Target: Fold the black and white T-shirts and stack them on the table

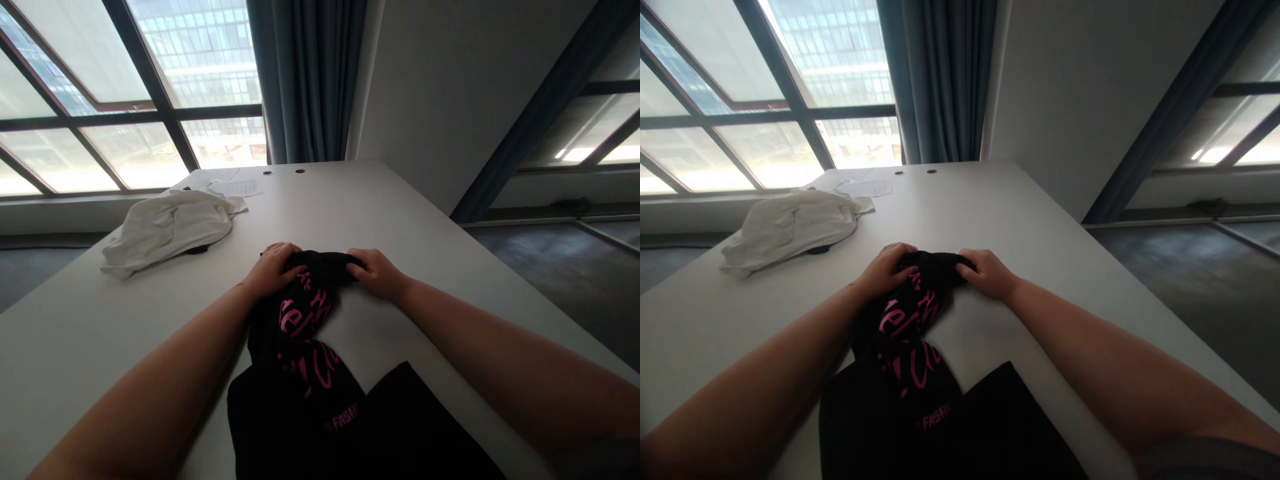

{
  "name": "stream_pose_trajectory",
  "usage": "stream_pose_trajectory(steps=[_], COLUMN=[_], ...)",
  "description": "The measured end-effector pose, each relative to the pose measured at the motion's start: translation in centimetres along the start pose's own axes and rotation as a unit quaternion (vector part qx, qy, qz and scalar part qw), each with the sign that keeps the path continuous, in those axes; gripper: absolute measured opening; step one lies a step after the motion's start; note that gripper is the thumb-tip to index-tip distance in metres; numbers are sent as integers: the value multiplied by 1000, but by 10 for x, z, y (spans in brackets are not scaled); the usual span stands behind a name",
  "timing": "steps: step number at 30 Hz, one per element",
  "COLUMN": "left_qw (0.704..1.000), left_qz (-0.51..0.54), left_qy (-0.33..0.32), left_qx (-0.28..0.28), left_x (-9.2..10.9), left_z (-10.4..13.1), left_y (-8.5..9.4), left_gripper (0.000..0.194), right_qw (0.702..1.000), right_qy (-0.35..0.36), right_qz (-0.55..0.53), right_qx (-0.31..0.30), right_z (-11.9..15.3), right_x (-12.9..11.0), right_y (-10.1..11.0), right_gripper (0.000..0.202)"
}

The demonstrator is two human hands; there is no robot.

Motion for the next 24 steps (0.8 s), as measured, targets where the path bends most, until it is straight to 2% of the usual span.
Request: stream_pose_trajectory(steps=[3,8,12,15,18,21,24], left_qw=[997,988,974,968,968,976,985], left_qz=[-7,-72,-118,-138,-147,-131,-97], left_qy=[73,44,91,127,130,91,56], left_qx=[35,130,168,169,159,147,129], left_x=[-13,-6,-8,-14,-19,-17,-13], left_z=[-1,6,6,4,1,0,1], left_y=[4,14,19,20,20,18,19], left_gripper=[27,36,45,35,26,23,21], right_qw=[999,997,996,995,990,984,978], right_qy=[33,-35,-29,-25,-15,13,56], right_qz=[13,54,70,92,140,174,174], right_qx=[30,36,50,25,19,47,103], right_z=[-2,4,5,5,4,3,1], right_x=[-11,-2,0,5,12,13,3], right_y=[0,-6,-3,1,8,16,22], right_gripper=[29,30,39,41,26,18,13])
Point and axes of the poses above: each hand's wrist, its own z-axis away from the middle knuckle, its own y-axis out of the back of the hand, x = y × z, the point moved 7 cm from there along -z, towards the middle knuckle, and after that the axes turned 15 degrees about y, right-handed, at the moved point
